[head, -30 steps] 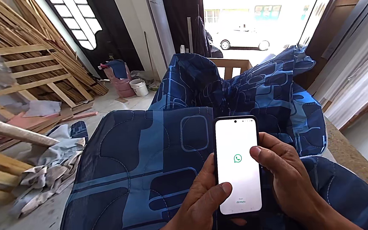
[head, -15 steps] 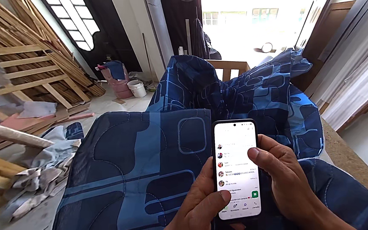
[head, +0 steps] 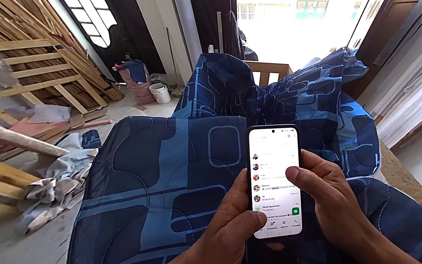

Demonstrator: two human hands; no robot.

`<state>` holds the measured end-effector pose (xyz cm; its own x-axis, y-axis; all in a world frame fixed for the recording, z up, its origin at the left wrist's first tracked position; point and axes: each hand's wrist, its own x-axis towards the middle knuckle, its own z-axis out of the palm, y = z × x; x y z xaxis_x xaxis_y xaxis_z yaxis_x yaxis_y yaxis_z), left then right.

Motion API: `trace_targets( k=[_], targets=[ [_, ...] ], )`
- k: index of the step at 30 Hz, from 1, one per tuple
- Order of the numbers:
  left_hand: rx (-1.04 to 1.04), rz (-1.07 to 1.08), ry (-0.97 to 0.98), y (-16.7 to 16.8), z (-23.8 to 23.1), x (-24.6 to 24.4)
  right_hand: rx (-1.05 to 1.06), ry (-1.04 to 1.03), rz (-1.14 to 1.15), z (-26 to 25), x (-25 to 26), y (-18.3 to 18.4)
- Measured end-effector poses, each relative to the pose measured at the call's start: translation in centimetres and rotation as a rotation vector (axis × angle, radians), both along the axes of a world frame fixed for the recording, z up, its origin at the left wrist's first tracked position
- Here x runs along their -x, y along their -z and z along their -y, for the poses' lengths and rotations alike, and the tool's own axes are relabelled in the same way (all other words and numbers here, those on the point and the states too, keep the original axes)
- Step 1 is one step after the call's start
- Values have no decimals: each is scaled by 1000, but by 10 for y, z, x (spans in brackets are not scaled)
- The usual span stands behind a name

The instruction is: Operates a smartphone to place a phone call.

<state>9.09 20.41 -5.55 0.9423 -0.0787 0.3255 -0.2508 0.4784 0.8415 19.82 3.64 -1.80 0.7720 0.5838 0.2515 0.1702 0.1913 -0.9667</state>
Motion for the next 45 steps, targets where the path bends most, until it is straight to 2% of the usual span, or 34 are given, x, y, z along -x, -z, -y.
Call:
trace_targets(
  k=[10,22,24,29,32,36,41,45],
  targets=[
    [-13,-12,-22,1,-2,0,35,-48,13,0,2,-2],
    [-26,-30,-20,-1,0,1,57,25,33,-1,2,-3],
    [-33,-23,-29,-3,-3,1,34,-52,16,2,0,-3],
    [37,0,-112,-11,-12,0,88,-394,5,4,0,-1],
    [71,-15,-131,-14,-15,1,72,-480,-19,3,0,1],
    [75,-4,-131,-14,-14,1,33,-513,-12,3,-2,2],
    [34,3,-149,-12,-13,0,92,-359,-12,-3,5,6],
    [27,-2,-133,-12,-14,1,37,-405,-22,-1,3,5]
  ],
)
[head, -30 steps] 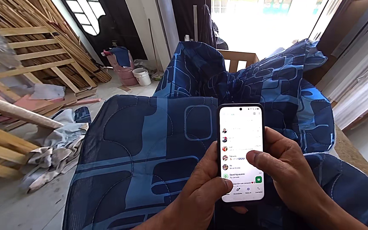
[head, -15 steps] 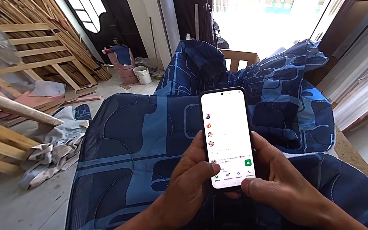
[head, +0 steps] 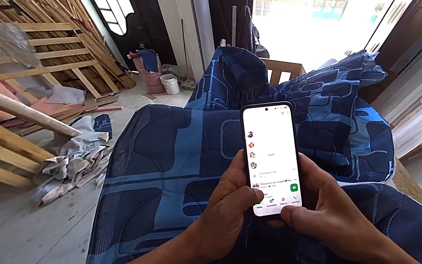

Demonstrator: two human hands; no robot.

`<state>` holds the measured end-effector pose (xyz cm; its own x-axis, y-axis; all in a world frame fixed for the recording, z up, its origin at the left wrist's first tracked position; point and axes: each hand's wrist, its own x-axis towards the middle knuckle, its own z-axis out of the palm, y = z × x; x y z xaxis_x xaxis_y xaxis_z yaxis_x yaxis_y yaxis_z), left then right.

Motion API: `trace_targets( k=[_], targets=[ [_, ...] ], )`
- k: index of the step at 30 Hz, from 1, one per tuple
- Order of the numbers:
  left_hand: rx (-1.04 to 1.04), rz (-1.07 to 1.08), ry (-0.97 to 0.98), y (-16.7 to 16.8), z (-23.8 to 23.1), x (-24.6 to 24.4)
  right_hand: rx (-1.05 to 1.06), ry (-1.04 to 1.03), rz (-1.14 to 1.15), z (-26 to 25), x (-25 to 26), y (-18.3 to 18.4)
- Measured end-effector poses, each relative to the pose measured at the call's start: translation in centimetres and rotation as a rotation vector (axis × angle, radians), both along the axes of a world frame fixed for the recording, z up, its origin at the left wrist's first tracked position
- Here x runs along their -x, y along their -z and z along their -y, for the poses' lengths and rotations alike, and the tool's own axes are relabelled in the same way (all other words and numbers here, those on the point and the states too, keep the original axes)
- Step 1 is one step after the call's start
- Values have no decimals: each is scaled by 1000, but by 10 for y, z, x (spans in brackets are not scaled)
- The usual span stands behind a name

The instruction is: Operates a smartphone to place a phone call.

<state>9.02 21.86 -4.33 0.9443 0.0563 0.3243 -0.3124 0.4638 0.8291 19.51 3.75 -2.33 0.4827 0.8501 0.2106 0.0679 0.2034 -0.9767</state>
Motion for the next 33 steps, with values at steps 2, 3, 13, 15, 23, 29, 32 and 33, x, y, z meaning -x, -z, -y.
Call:
trace_targets(
  k=[2,3,13,15,23,29,32,33],
  targets=[
    [4,-8,19,0,0,0,-14,-12,6,2,-2,-1],
    [3,-15,24,0,0,1,-16,-12,8,2,-2,-1],
    [-95,17,78,-2,0,2,-27,3,-10,5,-4,-3],
    [-103,16,76,-2,0,2,-28,4,-18,5,-3,-4],
    [-97,50,103,-2,1,2,-48,85,103,5,-7,-2],
    [-63,63,144,4,1,2,-35,171,116,6,-9,-1],
    [-72,66,129,4,1,1,-35,182,96,6,-9,-1],
    [-78,69,126,4,1,1,-36,185,94,5,-9,-1]
  ],
)
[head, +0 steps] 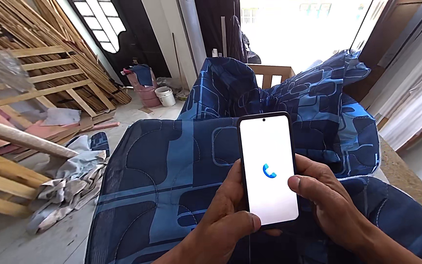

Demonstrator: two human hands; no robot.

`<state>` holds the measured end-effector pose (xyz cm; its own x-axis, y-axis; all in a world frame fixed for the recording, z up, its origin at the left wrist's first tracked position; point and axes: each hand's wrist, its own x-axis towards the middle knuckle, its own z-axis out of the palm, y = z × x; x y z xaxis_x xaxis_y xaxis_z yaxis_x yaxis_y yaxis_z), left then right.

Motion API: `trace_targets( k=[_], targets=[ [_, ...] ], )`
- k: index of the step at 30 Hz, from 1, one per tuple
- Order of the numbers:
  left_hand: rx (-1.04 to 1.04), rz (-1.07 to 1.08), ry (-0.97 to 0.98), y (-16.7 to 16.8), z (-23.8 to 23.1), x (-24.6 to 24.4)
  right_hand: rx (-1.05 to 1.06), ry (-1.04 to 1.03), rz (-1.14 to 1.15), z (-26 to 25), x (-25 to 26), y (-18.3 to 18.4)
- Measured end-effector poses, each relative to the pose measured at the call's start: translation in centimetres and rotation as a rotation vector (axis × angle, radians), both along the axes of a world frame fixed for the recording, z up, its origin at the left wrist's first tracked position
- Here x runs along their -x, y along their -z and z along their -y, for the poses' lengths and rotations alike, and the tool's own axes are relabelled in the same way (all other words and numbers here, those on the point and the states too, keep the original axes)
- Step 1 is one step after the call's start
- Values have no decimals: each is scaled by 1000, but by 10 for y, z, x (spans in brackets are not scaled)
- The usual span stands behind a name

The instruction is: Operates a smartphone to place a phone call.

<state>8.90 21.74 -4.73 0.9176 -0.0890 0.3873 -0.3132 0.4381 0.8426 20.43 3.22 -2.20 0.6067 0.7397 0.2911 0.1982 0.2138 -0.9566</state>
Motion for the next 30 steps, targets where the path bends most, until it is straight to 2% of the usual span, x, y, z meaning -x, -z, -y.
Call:
trace_targets(
  k=[7,23,30],
  targets=[
    [-25,-12,-37,0,1,0,12,11,-12,-1,1,0],
    [-16,-16,45,7,10,0,-43,95,-35,0,2,-3],
    [-2,12,54,8,11,0,-55,71,-29,1,2,-3]
  ],
)
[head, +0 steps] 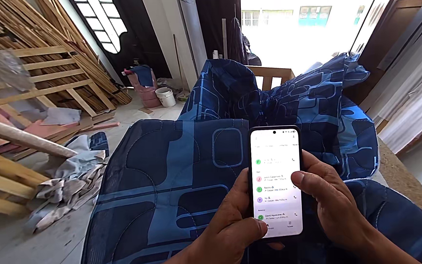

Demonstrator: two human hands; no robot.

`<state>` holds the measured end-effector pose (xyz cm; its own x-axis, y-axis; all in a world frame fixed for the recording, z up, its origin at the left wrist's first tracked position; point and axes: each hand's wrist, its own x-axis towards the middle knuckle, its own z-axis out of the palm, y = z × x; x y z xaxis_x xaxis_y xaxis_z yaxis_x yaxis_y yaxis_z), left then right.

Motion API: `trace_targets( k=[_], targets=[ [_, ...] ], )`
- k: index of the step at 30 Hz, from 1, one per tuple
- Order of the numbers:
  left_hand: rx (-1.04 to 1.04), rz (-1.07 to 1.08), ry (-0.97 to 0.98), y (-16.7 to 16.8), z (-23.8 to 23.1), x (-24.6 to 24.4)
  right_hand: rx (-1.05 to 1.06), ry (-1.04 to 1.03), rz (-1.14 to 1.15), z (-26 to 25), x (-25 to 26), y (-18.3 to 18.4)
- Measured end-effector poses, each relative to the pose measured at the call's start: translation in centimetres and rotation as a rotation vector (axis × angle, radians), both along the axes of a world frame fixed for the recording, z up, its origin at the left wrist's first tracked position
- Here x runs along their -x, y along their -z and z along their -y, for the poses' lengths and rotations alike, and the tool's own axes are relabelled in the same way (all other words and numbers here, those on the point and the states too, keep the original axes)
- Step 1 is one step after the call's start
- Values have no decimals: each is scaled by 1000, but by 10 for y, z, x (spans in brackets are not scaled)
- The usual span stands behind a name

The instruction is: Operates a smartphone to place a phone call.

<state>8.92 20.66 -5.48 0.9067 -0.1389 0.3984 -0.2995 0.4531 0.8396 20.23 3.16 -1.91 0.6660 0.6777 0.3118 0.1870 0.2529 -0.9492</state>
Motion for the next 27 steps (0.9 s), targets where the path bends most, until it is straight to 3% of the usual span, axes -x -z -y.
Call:
trace_targets(
  k=[20,27],
  targets=[
    [43,-24,-25,-7,-7,1,14,-125,54,1,-1,2],
    [19,-29,-19,-6,-6,2,63,-34,71,-1,3,-2]
  ],
)
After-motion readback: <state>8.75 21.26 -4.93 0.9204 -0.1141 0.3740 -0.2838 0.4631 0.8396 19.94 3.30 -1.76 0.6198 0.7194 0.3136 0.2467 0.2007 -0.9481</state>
